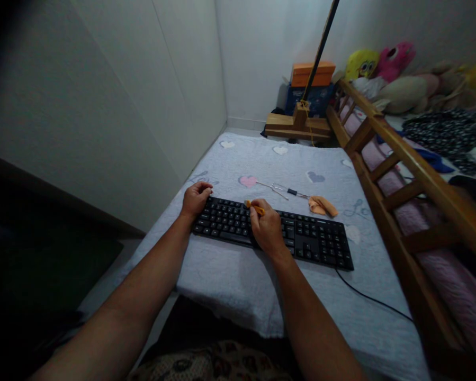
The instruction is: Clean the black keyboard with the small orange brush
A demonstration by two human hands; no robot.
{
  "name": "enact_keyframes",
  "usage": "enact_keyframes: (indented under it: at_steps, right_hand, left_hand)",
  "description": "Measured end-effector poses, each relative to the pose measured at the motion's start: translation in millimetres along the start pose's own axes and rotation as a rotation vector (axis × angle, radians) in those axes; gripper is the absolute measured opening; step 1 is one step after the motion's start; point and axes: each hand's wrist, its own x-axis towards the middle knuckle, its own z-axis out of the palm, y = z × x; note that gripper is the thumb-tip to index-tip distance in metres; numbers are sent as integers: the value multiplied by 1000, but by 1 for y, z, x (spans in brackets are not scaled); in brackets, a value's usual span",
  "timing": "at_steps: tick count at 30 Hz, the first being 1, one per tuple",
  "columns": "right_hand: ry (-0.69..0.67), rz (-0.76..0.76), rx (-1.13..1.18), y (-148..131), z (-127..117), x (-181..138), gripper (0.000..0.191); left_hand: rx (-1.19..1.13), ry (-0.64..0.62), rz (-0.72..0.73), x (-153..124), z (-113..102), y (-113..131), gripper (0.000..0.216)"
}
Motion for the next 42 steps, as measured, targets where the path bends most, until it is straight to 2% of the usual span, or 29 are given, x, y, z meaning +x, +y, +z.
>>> enact_keyframes:
  at_steps: [5, 13, 19, 26, 35, 42]
  right_hand:
    - [-48, -18, -11, -1, 0, -4, 15]
    - [-34, -47, -104, -8, -4, -9, 12]
    - [-72, -52, -76, -10, -7, -10, 14]
    - [39, -30, -75, -3, -8, -9, 19]
    - [-4, -43, -119, 3, -5, -6, 19]
    - [63, -45, -80, 3, -2, -5, 18]
  left_hand:
    - [-28, 2, -6, 1, 1, -3, 13]
    - [-35, 3, -11, 2, 3, -2, 12]
    - [-3, 55, 6, 1, 3, 3, 9]
    - [20, 74, 10, 0, 3, 9, 7]
    - [49, 32, 5, 2, 4, 3, 9]
    - [42, 13, 17, 4, 5, -2, 12]
